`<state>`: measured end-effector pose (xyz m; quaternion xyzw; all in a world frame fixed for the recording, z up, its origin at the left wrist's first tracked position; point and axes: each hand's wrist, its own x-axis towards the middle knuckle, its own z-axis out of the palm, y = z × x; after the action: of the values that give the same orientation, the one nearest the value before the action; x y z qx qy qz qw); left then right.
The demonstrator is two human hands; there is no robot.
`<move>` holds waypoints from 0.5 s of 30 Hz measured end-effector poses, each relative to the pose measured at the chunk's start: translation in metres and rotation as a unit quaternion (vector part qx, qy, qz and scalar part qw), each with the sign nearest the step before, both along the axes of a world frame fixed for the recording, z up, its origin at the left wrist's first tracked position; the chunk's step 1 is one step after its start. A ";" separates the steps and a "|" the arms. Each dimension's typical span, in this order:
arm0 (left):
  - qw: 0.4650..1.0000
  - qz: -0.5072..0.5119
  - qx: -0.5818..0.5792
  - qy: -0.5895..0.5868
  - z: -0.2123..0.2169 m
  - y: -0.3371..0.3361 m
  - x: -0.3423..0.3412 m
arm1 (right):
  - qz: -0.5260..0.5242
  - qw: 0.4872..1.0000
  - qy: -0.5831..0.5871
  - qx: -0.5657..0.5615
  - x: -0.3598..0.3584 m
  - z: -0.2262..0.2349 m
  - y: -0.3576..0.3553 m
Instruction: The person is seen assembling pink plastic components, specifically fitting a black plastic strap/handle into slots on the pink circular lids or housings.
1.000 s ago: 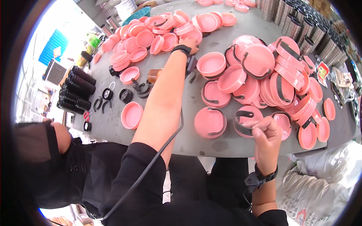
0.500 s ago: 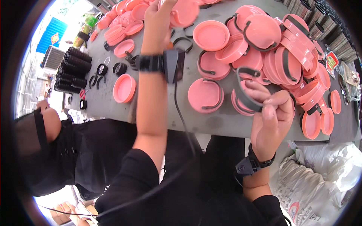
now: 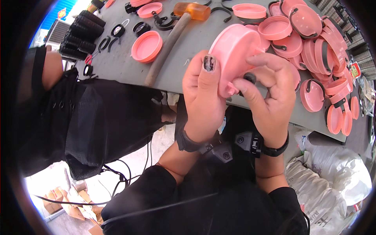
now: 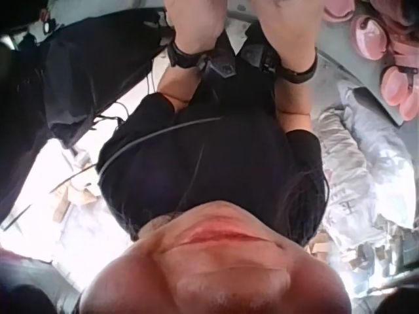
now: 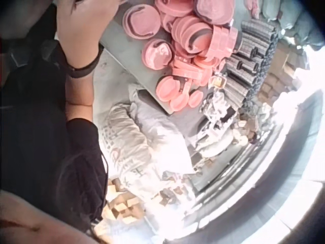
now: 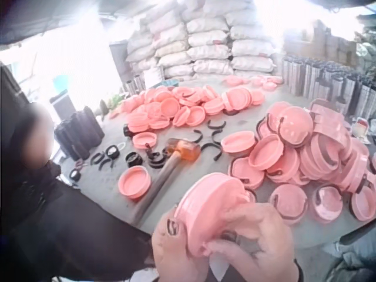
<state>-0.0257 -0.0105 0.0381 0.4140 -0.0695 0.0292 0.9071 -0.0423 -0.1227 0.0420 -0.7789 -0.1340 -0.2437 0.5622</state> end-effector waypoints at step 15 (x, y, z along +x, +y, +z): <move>0.951 -0.130 0.216 -0.179 -0.008 0.052 0.006 | 0.024 0.981 0.080 0.178 -0.002 -0.015 0.028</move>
<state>-0.0200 0.0411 0.0298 0.5750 -0.2888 -0.0313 0.7649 -0.0444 -0.0950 0.0269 -0.6801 -0.0616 -0.1874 0.7061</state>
